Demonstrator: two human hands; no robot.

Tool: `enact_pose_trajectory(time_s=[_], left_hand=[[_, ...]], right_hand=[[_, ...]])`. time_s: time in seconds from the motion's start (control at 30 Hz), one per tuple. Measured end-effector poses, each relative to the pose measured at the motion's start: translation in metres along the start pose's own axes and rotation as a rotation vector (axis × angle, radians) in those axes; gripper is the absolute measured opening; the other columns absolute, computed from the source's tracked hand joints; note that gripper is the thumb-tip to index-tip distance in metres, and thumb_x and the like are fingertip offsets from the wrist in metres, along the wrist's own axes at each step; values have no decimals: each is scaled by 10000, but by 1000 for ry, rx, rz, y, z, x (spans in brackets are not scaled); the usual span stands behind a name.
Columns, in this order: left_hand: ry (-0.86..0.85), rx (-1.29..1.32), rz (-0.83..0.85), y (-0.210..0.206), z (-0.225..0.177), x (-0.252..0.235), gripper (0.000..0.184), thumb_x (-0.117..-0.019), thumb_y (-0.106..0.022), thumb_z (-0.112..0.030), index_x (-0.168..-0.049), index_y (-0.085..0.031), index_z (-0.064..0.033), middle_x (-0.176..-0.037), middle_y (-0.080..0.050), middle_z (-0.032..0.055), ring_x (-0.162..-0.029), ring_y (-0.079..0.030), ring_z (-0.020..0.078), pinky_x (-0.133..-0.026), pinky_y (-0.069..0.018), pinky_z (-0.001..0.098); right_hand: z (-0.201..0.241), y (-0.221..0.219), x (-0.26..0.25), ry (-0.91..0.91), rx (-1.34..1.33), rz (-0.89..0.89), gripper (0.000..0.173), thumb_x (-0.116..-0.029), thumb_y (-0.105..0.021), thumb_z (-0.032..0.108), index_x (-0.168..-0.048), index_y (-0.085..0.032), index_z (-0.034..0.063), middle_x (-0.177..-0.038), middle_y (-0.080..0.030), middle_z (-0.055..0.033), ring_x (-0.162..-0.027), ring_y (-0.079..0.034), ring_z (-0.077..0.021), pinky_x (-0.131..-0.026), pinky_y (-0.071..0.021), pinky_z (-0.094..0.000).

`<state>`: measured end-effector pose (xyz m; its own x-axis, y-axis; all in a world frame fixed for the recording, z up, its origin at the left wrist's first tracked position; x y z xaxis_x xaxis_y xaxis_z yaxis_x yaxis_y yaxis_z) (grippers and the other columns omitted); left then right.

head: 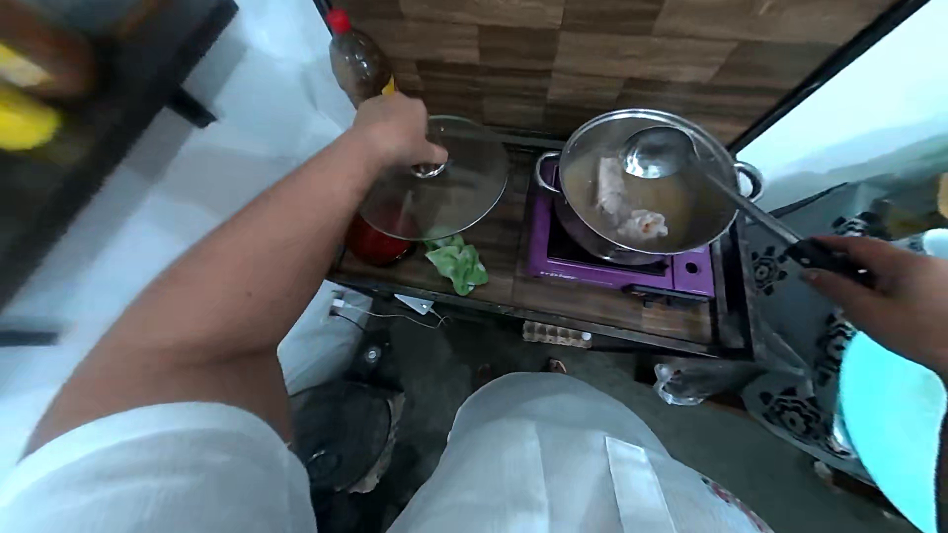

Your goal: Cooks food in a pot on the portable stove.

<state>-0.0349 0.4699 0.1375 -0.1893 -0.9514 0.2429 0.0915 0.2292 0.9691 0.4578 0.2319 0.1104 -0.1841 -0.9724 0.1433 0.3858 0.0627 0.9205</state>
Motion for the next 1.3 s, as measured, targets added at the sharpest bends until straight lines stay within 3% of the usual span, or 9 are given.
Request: enact_pose_trajectory(time_s=[0.23, 0.37, 0.57, 0.8, 0.9, 1.0, 1.1, 1.3], left_hand=[[92, 4, 171, -78, 29, -12, 570, -935, -704, -480, -1035, -686, 81, -1101, -659, 338, -1091, -627, 539, -871, -475, 745], [135, 28, 197, -108, 41, -28, 571, -932, -715, -465, -1045, -681, 94, -1117, -657, 349, -1100, -628, 542, -887, -474, 749], [154, -2, 183, -136, 46, -46, 561, -925, -729, -457, -992, -679, 98, -1087, -654, 374, -1064, -629, 570, -843, -474, 762], [215, -44, 178, -146, 41, -50, 566, -932, -720, -470, -1002, -679, 90, -1093, -654, 380, -1062, -626, 582, -836, -459, 778], [221, -66, 157, -154, 44, -54, 539, -938, -711, -463, -979, -686, 73, -1070, -664, 363, -1042, -639, 565, -815, -476, 759], [234, -63, 148, -159, 46, -58, 527, -938, -712, -461, -1035, -692, 56, -1102, -665, 358, -1061, -638, 562, -821, -478, 762], [243, -48, 150, -156, 43, -53, 510, -947, -712, -438, -1020, -696, 66, -1101, -663, 363, -1074, -630, 570, -830, -470, 766], [285, 18, 91, -156, 40, -53, 646, -927, -719, -497, -1071, -651, 129, -1182, -603, 419, -1133, -583, 607, -857, -458, 778]], right_hand=[[10, -6, 5, 58, -5, -30, 385, -1001, -590, 215, -1340, -627, 37, -1002, -679, -294, -837, -649, -472, -729, -466, -712], [19, -3, 11, 15, -19, -13, 377, -1016, -581, 199, -1364, -604, 56, -938, -677, -240, -731, -637, -387, -666, -488, -637], [40, 33, 18, -44, 194, -14, 351, -1008, -653, 129, -1358, -635, 117, -865, -683, -227, -739, -650, -433, -666, -490, -675], [71, 61, 4, -116, 565, 67, 298, -1018, -625, 176, -1314, -647, 148, -932, -693, -277, -867, -667, -536, -690, -500, -702], [76, 60, -4, -99, 638, 126, 269, -996, -643, 164, -1264, -660, 158, -901, -694, -236, -858, -679, -493, -670, -513, -665], [79, 62, -9, -85, 622, 220, 247, -997, -654, 195, -1243, -676, 177, -939, -704, -193, -886, -686, -444, -702, -526, -648], [80, 67, -11, -48, 551, 279, 245, -1000, -665, 182, -1243, -696, 165, -941, -714, -159, -880, -690, -390, -745, -536, -619], [75, 77, -6, 58, 414, 327, 239, -984, -697, 143, -1222, -717, 152, -918, -719, -81, -793, -676, -251, -737, -550, -511]])
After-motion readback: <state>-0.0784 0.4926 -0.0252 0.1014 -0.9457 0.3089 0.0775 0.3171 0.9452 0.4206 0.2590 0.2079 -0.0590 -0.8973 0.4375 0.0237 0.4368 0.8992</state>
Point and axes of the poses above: each hand's wrist, its own x-axis away from the middle knuckle, its own y-axis out of the back of the hand, z = x × y, the point moved 3 cm from there along -x, towards the middle knuckle
